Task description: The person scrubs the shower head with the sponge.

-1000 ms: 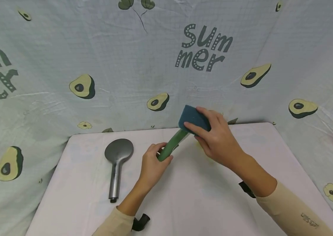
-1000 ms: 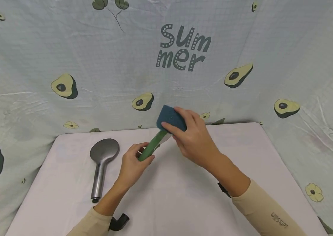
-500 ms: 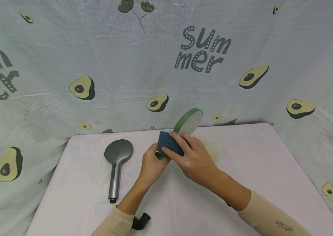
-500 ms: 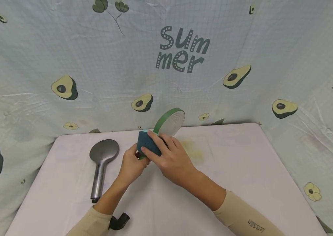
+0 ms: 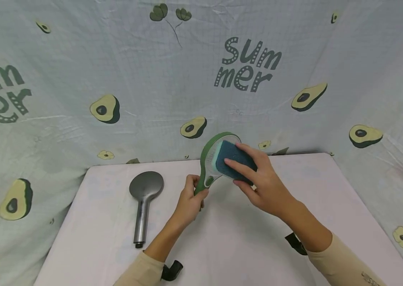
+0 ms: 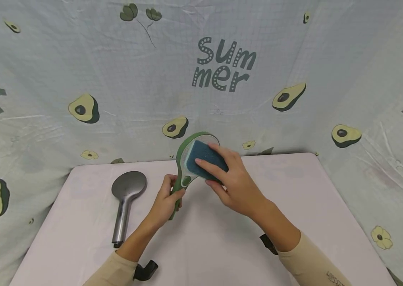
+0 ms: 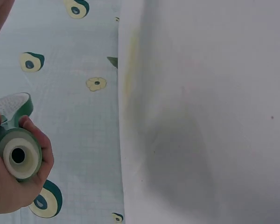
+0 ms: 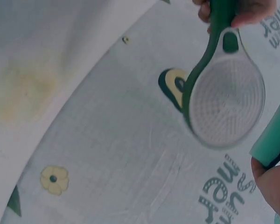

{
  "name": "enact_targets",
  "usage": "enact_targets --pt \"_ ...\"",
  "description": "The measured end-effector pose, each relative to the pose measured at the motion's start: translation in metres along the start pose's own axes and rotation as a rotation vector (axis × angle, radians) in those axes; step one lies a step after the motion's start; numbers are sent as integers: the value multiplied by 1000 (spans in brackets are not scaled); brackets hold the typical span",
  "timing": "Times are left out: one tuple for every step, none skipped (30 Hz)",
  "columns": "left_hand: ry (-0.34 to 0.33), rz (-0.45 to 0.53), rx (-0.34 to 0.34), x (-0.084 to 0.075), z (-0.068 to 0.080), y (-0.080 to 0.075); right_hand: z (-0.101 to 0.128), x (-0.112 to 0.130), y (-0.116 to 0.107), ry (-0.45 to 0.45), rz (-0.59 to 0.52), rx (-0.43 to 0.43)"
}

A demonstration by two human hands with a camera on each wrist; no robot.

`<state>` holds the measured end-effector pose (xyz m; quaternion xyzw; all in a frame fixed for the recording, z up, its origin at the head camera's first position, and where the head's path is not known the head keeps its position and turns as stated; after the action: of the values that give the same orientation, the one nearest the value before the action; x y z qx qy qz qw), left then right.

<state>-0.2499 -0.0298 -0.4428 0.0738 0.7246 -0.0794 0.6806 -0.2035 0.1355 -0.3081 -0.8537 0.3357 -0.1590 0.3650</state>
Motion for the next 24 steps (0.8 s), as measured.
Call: enact_targets --pt "-6 3 7 1 0 1 2 -5 -4 11 -9 -13" --pt "-13 7 12 3 1 2 3 -9 -8 22 -17 -24" --pt "-21 11 13 4 1 2 4 -12 -12 31 -29 -37" --pt "-30 23 12 6 1 2 6 -15 -15 37 -40 -52" --pt "-42 35 9 8 1 1 7 -18 -17 43 -52 -64" --pt "-53 52 3 10 1 0 9 -20 -19 51 -63 -72" --pt "-62 73 -4 11 2 -1 11 -23 -20 62 -68 -71" --pt "-69 102 -9 12 2 -1 13 -25 -21 73 -71 -68" --pt "-72 136 -12 13 1 -1 15 -27 -21 79 -75 -71" --pt "-71 175 -11 14 1 -1 16 -29 -21 85 -76 -69" --pt "-66 217 -8 13 0 -1 18 -30 -21 90 -77 -67" --pt "-53 266 2 11 0 0 19 -31 -21 93 -77 -65" --pt "-41 314 15 9 -1 1 20 -32 -20 95 -78 -63" --pt "-32 357 28 8 -1 2 21 -33 -21 92 -81 -67" --pt "-22 395 39 6 -1 3 22 -33 -21 88 -83 -72" --pt "-14 423 46 4 -1 3 23 -34 -20 88 -85 -69" --pt "-8 441 46 3 -1 2 24 -34 -20 88 -85 -65" --pt "-4 447 41 2 -2 1 25 -35 -19 89 -85 -59" --pt "-6 443 26 1 -2 -1 26 -36 -18 90 -84 -51" --pt "-12 438 7 2 -2 -2 27 -37 -17 92 -82 -40" --pt "-18 437 -11 2 -3 -4 29 -38 -15 96 -81 -29" --pt "-26 437 -29 3 -3 -5 30 -39 -14 99 -78 -18" --pt "-32 445 -44 3 -4 -6 32 -40 -13 103 -75 -8" --pt "-35 453 -57 3 -4 -7 33 -41 -12 107 -72 2"
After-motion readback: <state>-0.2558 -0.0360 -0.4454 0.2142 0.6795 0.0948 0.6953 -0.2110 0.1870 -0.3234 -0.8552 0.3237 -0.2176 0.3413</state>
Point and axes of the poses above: each hand's wrist, its own z-axis away from the middle knuckle, its own y-axis out of the palm, x = y × z, the point moved 10 cm from there along -z, towards the middle knuckle, and after that the axes turned 12 degrees about z, right-handed, at the moved point
